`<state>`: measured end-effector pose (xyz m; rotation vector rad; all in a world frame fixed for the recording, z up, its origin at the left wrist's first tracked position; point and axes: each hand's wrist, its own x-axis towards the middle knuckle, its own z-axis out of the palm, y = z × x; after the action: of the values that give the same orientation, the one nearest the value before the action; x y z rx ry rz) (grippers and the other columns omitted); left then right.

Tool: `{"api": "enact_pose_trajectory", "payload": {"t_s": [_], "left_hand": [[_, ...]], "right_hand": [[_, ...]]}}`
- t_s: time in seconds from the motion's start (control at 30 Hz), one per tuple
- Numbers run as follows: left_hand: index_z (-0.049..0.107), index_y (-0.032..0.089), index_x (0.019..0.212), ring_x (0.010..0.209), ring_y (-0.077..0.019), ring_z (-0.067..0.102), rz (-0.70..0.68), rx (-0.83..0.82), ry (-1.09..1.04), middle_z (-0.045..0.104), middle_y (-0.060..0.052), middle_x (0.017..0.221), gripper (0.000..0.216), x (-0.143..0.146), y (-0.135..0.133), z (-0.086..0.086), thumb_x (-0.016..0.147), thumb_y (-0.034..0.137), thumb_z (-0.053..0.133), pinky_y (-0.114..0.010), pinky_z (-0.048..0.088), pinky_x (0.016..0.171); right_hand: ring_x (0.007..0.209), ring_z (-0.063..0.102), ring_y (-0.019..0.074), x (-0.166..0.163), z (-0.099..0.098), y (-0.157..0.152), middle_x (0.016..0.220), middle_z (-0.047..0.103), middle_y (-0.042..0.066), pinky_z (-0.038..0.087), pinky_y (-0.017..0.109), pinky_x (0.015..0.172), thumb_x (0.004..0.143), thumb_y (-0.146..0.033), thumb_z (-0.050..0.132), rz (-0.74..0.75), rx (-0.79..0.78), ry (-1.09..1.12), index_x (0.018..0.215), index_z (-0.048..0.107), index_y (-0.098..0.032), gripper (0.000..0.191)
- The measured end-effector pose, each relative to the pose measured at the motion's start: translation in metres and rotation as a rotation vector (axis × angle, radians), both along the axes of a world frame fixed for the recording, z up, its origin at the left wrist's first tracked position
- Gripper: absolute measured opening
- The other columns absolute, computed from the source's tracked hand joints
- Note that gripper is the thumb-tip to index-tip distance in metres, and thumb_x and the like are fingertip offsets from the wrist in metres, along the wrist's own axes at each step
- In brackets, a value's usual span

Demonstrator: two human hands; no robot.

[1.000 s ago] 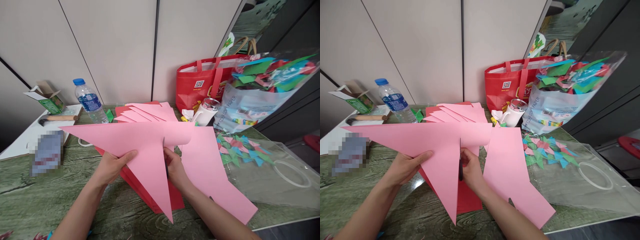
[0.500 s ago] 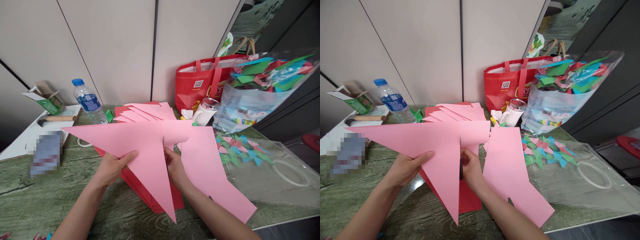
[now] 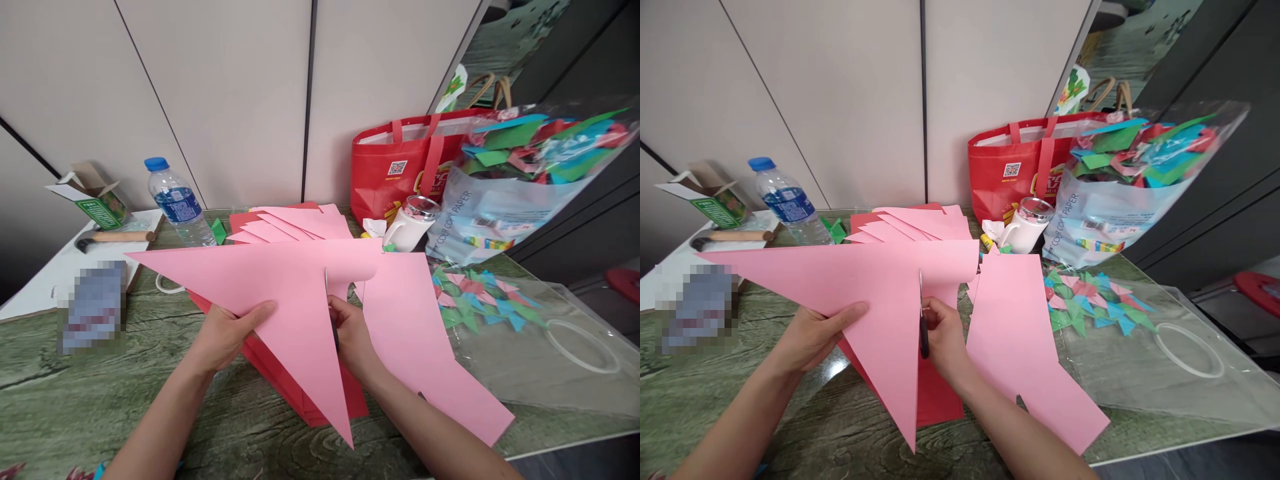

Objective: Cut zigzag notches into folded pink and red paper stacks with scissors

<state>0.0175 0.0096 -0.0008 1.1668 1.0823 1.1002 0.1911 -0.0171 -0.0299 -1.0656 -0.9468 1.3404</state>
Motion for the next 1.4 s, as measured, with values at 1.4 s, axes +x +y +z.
{"api": "enact_pose_trajectory", "payload": {"t_s": [1.4], "left_hand": [[0.057, 0.015, 0.113, 0.098, -0.0272, 0.060, -0.007, -0.014, 0.058, 0.065, -0.012, 0.110, 0.054, -0.008, 0.004, -0.008, 0.064, 0.030, 0.072, -0.038, 0.050, 0.082]], "right_hand": [[0.065, 0.061, 0.0173, 0.002, -0.002, 0.004, 0.073, 0.068, 0.001, 0.047, 0.026, 0.059, 0.057, -0.009, 0.059, -0.007, 0.092, -0.051, 0.072, 0.055, -0.018, 0.018]]}}
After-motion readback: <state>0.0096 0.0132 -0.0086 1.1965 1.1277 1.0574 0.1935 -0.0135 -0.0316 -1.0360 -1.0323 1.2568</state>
